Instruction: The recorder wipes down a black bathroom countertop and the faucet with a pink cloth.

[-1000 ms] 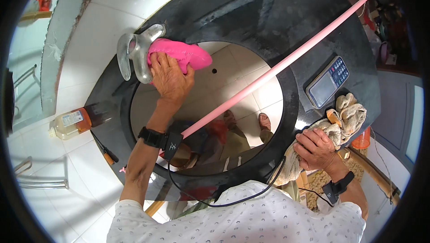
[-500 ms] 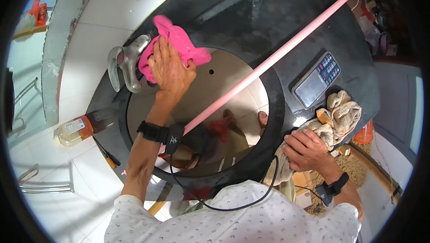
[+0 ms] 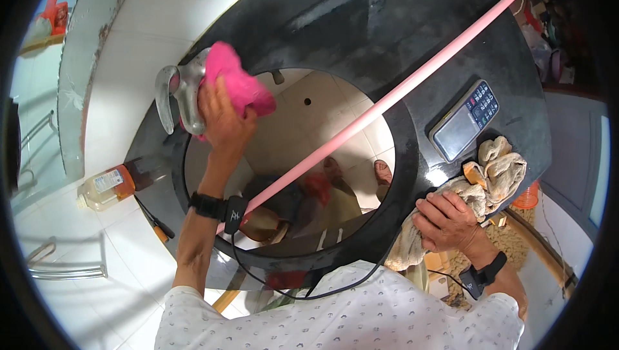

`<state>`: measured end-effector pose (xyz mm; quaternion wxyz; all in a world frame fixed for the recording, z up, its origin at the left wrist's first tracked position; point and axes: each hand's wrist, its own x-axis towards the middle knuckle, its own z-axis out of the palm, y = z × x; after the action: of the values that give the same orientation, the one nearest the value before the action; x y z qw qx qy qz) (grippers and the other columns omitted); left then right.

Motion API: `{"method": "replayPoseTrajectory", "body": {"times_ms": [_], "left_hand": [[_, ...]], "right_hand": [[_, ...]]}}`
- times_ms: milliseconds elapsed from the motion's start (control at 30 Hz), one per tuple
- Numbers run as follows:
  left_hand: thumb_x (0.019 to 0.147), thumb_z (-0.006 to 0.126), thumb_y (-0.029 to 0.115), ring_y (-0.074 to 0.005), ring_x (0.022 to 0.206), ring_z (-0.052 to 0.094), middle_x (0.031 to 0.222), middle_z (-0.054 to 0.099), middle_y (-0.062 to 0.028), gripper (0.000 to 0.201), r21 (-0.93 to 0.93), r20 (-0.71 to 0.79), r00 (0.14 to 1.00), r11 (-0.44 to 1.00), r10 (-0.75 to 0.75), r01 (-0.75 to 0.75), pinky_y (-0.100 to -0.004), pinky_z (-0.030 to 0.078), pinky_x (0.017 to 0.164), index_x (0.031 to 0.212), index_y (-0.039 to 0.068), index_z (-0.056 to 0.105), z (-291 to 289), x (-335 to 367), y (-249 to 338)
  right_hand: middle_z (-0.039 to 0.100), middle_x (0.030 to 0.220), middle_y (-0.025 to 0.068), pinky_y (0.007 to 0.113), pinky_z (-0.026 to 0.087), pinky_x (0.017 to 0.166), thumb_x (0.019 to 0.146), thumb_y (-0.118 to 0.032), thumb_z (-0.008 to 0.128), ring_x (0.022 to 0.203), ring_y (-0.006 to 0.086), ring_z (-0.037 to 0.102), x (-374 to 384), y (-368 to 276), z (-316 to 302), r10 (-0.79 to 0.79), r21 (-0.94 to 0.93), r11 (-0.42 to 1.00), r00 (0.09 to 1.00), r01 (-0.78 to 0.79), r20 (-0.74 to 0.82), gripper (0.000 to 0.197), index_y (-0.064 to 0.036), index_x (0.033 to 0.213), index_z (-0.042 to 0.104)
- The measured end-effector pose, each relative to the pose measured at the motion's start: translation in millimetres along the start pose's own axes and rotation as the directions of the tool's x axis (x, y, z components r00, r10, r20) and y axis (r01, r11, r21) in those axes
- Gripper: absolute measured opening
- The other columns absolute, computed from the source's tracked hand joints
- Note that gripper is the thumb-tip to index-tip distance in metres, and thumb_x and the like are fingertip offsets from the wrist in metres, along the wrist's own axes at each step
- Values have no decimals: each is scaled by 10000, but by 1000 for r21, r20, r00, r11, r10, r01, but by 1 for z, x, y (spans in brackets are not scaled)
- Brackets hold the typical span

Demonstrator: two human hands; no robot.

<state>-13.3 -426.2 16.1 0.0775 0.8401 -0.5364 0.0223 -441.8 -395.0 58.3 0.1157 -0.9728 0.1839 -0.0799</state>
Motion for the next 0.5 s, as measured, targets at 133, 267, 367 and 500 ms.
{"method": "replayPoseTrajectory", "body": {"times_ms": [133, 267, 367, 500], "left_hand": [[650, 696, 229, -378, 1275, 324, 1361, 361, -213, 795, 80, -100, 929, 933, 357, -351, -485, 258, 1043, 1344, 33, 363, -4, 17, 12], [638, 695, 207, -384, 1256, 347, 1345, 386, -216, 818, 13, -48, 941, 943, 334, -334, -480, 265, 1046, 1354, 26, 344, -8, 5, -13], [653, 686, 200, -401, 1251, 344, 1351, 373, -229, 824, 31, -6, 960, 959, 281, -280, -483, 273, 1041, 1363, 10, 316, -22, -9, -51], [656, 676, 184, -425, 1252, 332, 1358, 351, -246, 849, 79, -117, 962, 968, 245, -237, -485, 271, 1046, 1383, -2, 279, -14, -11, -60]], "right_hand": [[591, 1053, 26, 411, 414, 906, 653, -292, 552, 986, 226, 561, 2, -1, -3, -7, -15, 1000, 999, 8, 41, 270, -171, 889, 601], [587, 1062, 29, 411, 391, 936, 628, -313, 557, 998, 225, 553, -6, 0, 0, -2, -73, 997, 999, 6, 44, 287, -173, 875, 600], [588, 1064, 35, 410, 398, 929, 642, -294, 544, 993, 226, 555, -6, -1, 1, 33, -71, 997, 999, -32, 9, 288, -166, 894, 600], [585, 1061, 55, 423, 419, 889, 650, -276, 544, 978, 245, 558, 0, 0, -3, 4, 5, 1000, 1000, -4, 28, 289, -148, 905, 590]]}}
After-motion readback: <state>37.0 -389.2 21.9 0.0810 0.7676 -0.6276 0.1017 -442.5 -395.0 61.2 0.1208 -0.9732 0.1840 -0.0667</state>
